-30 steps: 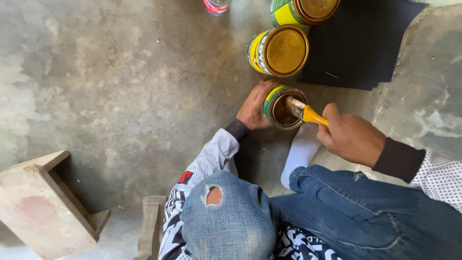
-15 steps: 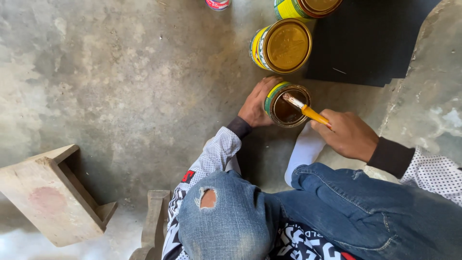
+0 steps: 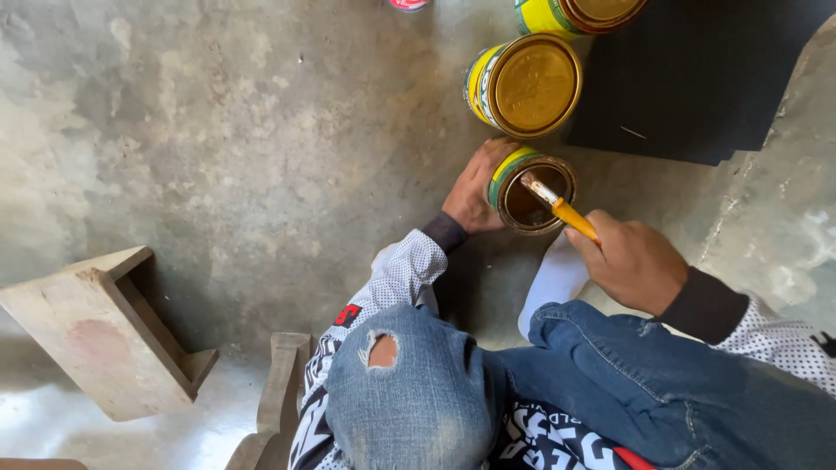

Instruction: Stirring paint in a can using a paintbrush

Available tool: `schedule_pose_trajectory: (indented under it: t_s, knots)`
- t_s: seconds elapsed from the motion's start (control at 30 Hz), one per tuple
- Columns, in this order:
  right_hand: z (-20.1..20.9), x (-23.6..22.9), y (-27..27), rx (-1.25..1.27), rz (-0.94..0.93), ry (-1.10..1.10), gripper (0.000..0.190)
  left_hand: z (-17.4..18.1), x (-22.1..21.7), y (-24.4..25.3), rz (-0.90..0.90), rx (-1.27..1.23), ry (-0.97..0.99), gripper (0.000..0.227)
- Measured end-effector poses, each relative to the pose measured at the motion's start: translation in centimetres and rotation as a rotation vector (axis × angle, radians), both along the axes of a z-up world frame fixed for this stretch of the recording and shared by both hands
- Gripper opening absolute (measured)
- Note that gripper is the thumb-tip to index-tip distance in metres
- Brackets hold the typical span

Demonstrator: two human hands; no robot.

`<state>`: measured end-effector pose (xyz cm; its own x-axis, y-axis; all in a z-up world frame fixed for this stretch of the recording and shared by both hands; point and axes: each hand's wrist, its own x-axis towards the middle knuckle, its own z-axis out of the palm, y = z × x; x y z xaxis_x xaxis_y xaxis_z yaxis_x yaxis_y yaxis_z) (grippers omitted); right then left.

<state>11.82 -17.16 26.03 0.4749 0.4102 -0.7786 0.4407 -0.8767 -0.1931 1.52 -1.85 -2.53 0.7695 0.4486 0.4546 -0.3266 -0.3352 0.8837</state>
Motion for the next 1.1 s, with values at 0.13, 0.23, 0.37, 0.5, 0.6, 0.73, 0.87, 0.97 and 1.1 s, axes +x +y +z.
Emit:
schedule_pose_trajectory:
  t_s: [0.13, 0.23, 0.37, 0.5, 0.6, 0.73, 0.87, 0.97, 1.1]
  knots:
    - [-0.4, -0.3, -0.9, -0.023, 0.023, -0.017, 0.039, 0.5, -0.2, 0.1, -0.019, 0.000, 0.012, 0.101]
    - [-1.1, -0.4, -1.4, 0.018, 0.028, -0.056, 0.037, 0.7, 0.1, 0.3, -0.007, -0.001, 0.002, 0.106]
    - [-1.5, -0.6, -2.1, 0.061, 0.063, -0.108, 0.030, 0.6, -0.1, 0.0, 0.009, 0.012, -0.018, 0.106]
    - [-1.9, -0.7, -2.4, 0.108, 0.042, -0.111, 0.031, 0.3, 0.0, -0.1, 0.029, 0.030, -0.027, 0.107]
    - [-2.6, -0.7, -3.2, 0.145, 0.049, -0.118, 0.030, 0.9, 0.0, 0.0, 0.028, 0.004, -0.041, 0.106]
    - [-2.7, -0.8, -3.0, 0.170, 0.039, -0.120, 0.030, 0.0, 0.2, -0.3, 0.049, 0.011, -0.057, 0.107]
    - [-2.7, -1.1, -2.8, 0.213, -0.053, -0.092, 0.034, -0.1, 0.2, -0.4, 0.052, -0.008, -0.061, 0.109]
    - [-3.3, -1.7, -3.5, 0.228, -0.121, -0.079, 0.038, -0.6, 0.4, -1.0, 0.069, -0.015, -0.087, 0.107]
    - [-4.0, -2.0, -4.1, 0.210, -0.099, -0.137, 0.039, -0.5, 0.4, -1.2, 0.127, -0.040, -0.064, 0.107]
